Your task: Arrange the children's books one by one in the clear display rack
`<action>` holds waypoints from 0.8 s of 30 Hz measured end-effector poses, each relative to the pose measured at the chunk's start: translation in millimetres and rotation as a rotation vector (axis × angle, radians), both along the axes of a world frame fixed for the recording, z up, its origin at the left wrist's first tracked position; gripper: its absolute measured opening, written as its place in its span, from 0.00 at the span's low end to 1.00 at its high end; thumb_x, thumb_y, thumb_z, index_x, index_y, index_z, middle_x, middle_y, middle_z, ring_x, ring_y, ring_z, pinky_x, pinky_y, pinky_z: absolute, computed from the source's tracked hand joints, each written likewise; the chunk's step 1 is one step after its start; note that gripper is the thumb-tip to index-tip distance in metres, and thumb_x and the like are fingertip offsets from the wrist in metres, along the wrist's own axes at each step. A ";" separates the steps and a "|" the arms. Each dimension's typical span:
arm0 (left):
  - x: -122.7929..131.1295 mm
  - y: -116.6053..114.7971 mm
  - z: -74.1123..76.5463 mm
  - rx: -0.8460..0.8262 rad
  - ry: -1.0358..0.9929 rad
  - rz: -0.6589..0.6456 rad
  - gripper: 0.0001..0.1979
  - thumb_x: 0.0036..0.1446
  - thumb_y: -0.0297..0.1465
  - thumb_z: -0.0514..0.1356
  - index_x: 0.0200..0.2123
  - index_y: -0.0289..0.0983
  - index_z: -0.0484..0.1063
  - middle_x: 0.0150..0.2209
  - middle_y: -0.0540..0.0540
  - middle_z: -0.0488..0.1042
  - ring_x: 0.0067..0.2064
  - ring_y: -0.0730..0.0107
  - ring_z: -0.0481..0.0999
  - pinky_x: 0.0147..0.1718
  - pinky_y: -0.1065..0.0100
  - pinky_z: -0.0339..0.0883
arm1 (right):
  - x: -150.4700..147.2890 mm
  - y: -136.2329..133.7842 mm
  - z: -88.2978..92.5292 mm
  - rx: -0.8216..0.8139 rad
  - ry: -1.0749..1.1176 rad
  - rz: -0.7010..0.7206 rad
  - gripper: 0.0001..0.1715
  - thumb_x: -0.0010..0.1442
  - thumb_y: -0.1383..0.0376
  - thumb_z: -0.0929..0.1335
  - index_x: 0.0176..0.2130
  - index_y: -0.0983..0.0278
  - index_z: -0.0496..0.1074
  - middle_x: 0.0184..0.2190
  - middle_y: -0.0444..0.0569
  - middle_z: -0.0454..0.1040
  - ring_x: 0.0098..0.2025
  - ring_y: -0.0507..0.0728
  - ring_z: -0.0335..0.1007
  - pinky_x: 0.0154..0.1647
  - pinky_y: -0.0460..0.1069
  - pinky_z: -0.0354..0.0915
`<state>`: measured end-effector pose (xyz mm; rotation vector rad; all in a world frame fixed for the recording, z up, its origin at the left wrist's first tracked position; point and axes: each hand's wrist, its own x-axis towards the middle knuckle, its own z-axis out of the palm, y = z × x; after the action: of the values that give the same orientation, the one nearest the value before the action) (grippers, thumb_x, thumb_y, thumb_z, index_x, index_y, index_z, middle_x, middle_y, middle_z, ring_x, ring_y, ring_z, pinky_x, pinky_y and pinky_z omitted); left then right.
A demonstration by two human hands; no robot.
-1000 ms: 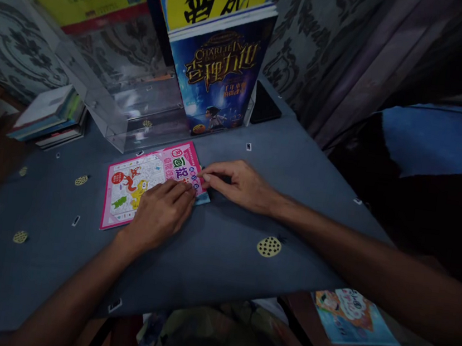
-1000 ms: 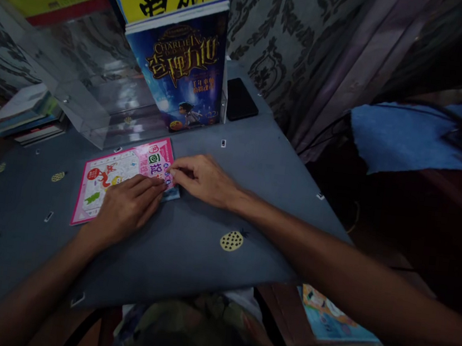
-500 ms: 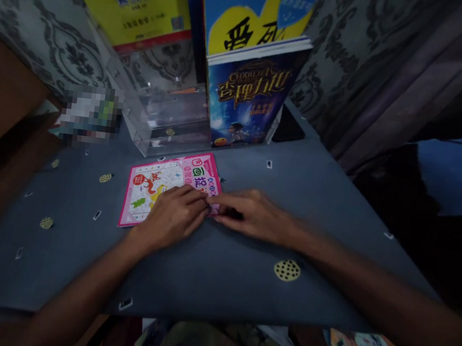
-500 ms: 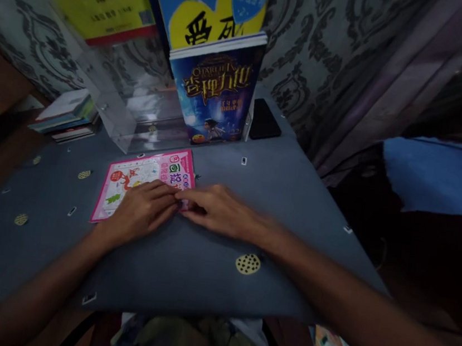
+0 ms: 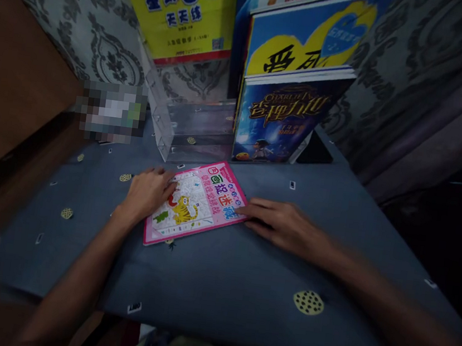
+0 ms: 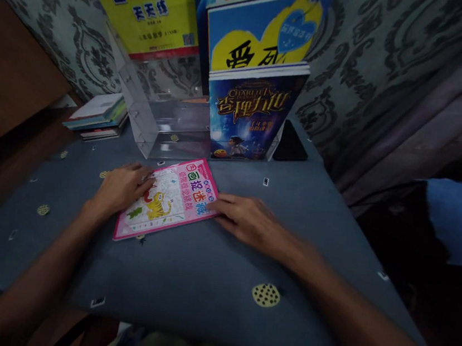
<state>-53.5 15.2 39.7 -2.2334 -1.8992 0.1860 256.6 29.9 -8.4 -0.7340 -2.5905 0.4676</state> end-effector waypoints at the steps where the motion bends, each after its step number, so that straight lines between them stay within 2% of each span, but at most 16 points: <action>1: 1.9 -1.7 3.6 -0.029 0.018 0.017 0.17 0.70 0.39 0.50 0.46 0.38 0.77 0.41 0.41 0.80 0.40 0.58 0.80 0.35 0.65 0.66 | 2.7 2.2 1.5 0.000 -0.015 -0.008 0.16 0.66 0.69 0.65 0.51 0.59 0.77 0.44 0.51 0.80 0.38 0.56 0.79 0.36 0.48 0.71; 6: 7.1 -7.8 16.6 -0.194 0.058 0.074 0.20 0.69 0.41 0.49 0.41 0.38 0.78 0.39 0.38 0.81 0.41 0.53 0.81 0.36 0.62 0.66 | 12.2 11.7 1.7 0.106 -0.094 -0.089 0.19 0.65 0.71 0.64 0.52 0.58 0.76 0.43 0.49 0.80 0.37 0.55 0.79 0.33 0.46 0.68; 12: 17.4 -18.1 21.8 -0.339 -0.010 -0.013 0.19 0.70 0.38 0.48 0.45 0.36 0.76 0.40 0.36 0.81 0.42 0.51 0.81 0.37 0.61 0.67 | 17.0 22.1 -8.7 0.220 -0.079 -0.225 0.19 0.66 0.71 0.62 0.50 0.60 0.77 0.42 0.49 0.81 0.38 0.56 0.79 0.32 0.47 0.66; 15: 25.0 -25.4 22.8 -0.334 0.003 -0.005 0.17 0.70 0.36 0.49 0.51 0.35 0.72 0.40 0.36 0.81 0.41 0.50 0.81 0.36 0.60 0.67 | 16.1 21.4 -9.5 0.237 -0.079 -0.264 0.18 0.67 0.69 0.62 0.50 0.60 0.77 0.42 0.50 0.81 0.39 0.57 0.79 0.33 0.48 0.66; 18: 33.4 -37.1 20.8 -0.251 0.060 0.023 0.15 0.70 0.34 0.49 0.53 0.35 0.70 0.39 0.37 0.80 0.41 0.49 0.81 0.35 0.59 0.69 | 13.2 17.5 -6.3 0.236 -0.096 -0.291 0.18 0.68 0.66 0.62 0.52 0.61 0.77 0.41 0.51 0.81 0.38 0.58 0.78 0.33 0.49 0.66; 21: 39.7 -55.7 14.3 -0.169 0.035 -0.093 0.12 0.69 0.32 0.52 0.49 0.37 0.72 0.44 0.38 0.79 0.45 0.51 0.79 0.36 0.60 0.71 | 8.6 11.9 -3.9 0.236 -0.078 -0.297 0.19 0.69 0.65 0.62 0.53 0.62 0.76 0.42 0.53 0.82 0.39 0.59 0.78 0.33 0.49 0.66; 24: 40.5 -80.3 4.7 -0.136 -0.113 -0.352 0.10 0.69 0.34 0.55 0.47 0.37 0.73 0.49 0.40 0.77 0.49 0.55 0.77 0.41 0.59 0.74 | 0.5 2.2 -4.8 0.201 -0.015 -0.222 0.18 0.68 0.66 0.62 0.52 0.63 0.77 0.45 0.53 0.82 0.42 0.59 0.79 0.38 0.49 0.68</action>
<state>-13.0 -65.0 44.4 -2.6756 -1.5477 0.1386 257.2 32.1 -13.2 -0.9411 -2.4845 0.1317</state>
